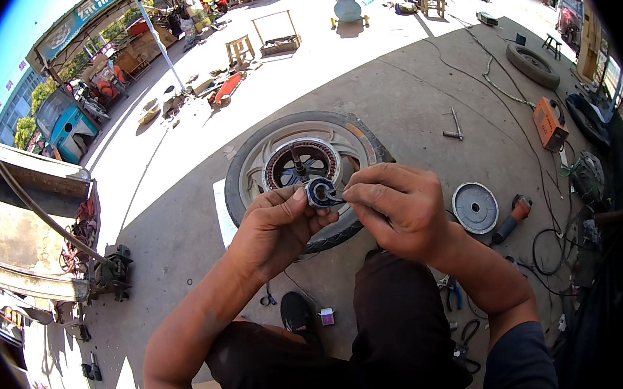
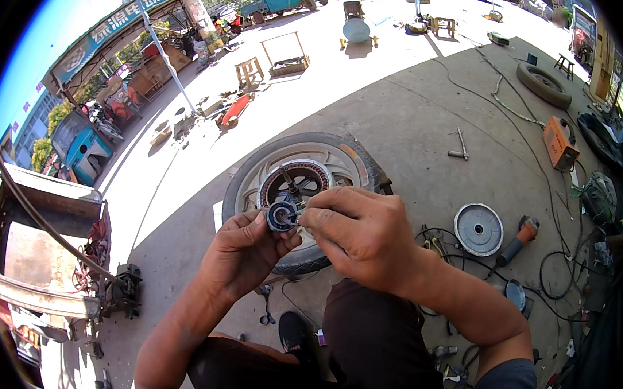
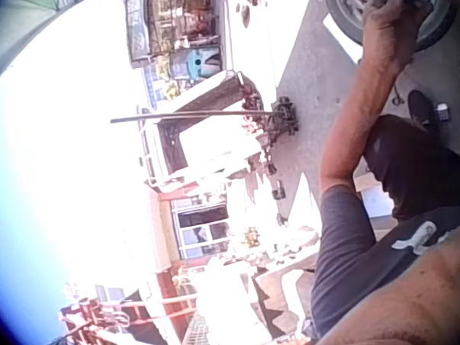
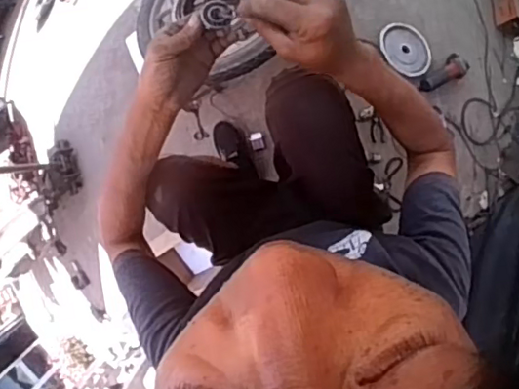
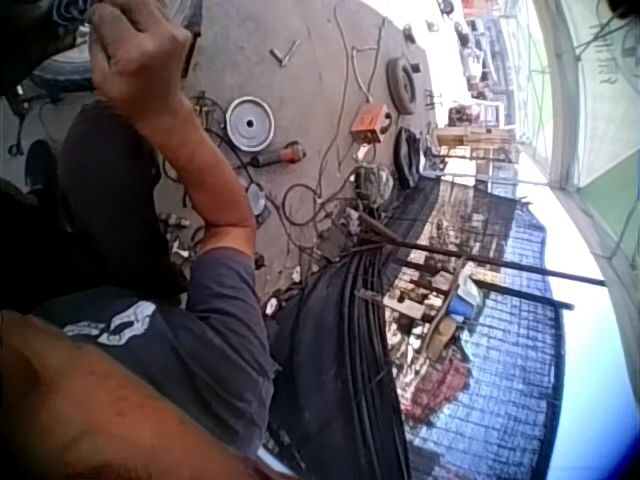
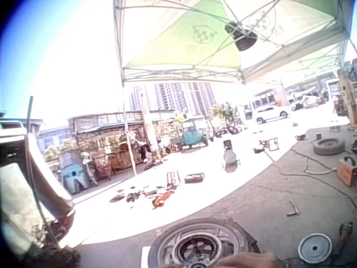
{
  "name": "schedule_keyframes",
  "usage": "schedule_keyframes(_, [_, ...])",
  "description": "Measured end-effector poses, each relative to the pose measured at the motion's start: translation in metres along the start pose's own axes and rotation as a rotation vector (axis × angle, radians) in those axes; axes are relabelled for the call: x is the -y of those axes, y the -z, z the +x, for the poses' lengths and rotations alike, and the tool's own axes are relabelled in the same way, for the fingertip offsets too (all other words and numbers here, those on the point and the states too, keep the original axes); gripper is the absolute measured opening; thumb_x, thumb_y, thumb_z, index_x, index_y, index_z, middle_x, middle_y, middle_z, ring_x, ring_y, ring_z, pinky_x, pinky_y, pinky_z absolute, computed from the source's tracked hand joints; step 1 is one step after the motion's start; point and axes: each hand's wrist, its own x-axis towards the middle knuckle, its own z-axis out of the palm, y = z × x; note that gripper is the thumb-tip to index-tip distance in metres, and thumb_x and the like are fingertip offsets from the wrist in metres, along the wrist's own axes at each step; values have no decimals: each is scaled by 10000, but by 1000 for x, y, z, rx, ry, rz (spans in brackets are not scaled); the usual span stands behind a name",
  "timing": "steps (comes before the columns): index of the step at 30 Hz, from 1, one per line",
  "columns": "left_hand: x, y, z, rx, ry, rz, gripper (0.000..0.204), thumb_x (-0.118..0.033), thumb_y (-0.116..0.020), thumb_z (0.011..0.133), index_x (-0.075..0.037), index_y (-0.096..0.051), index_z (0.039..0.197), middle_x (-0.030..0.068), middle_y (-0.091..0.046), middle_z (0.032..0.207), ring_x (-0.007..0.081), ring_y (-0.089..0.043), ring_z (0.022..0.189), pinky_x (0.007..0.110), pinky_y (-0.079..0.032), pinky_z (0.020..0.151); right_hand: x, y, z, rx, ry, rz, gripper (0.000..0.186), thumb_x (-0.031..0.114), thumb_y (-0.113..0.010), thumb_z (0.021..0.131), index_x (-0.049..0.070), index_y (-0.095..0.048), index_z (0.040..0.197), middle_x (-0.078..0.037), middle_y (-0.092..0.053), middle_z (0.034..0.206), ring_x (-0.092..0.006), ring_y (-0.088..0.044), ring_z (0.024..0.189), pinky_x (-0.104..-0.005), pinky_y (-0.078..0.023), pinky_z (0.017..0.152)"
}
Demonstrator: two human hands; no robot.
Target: The person applies grease to a wheel bearing, places it into a hub cover, and uses shears to press a seal into the bearing. The person then places the bearing into the wheel hub.
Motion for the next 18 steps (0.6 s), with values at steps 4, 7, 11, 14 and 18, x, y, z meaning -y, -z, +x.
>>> schedule_keyframes(4, [-1,-2,-1,-12,-5,5,223,-183,-565,1005,20,-627,1073,95,-669,1029,173,-624,961,378,-480,1001,4,0,-1,21,44,-49,249,-11,-740,685,43,-715,926,-78,-675,892,-229,-687,724,-314,-545,564])
schedule_keyframes(7, [0,-3,-1,-45,-5,10,221,-181,-568,1004,21,-628,1072,95,-672,1031,176,-628,978,376,-479,1008,7,-1,-1,32,50,-56,253,-15,-739,679,39,-713,925,-75,-672,889,-228,-686,724,-314,-540,555])
schedule_keyframes(11, [1,-2,1,-63,-22,29,221,-176,-572,1003,22,-633,1079,94,-677,1040,182,-634,1006,373,-478,1010,9,-3,-1,14,32,-10,237,-13,-741,688,32,-712,918,-79,-672,883,-233,-689,719,-319,-541,555])
schedule_keyframes(14, [1,-3,1,-55,-34,31,226,-172,-572,1002,23,-636,1097,97,-682,1057,181,-635,1032,371,-477,1010,13,-6,-2,-10,-23,45,210,-17,-747,704,25,-707,906,-89,-670,867,-249,-689,706,-331,-543,558])
schedule_keyframes(18, [2,1,0,-34,-42,46,240,-171,-574,1000,26,-633,1124,102,-687,1083,184,-633,1048,382,-469,1019,21,-10,-1,-36,-159,166,162,-45,-732,743,3,-695,893,-113,-668,832,-246,-690,686,-312,-538,563])
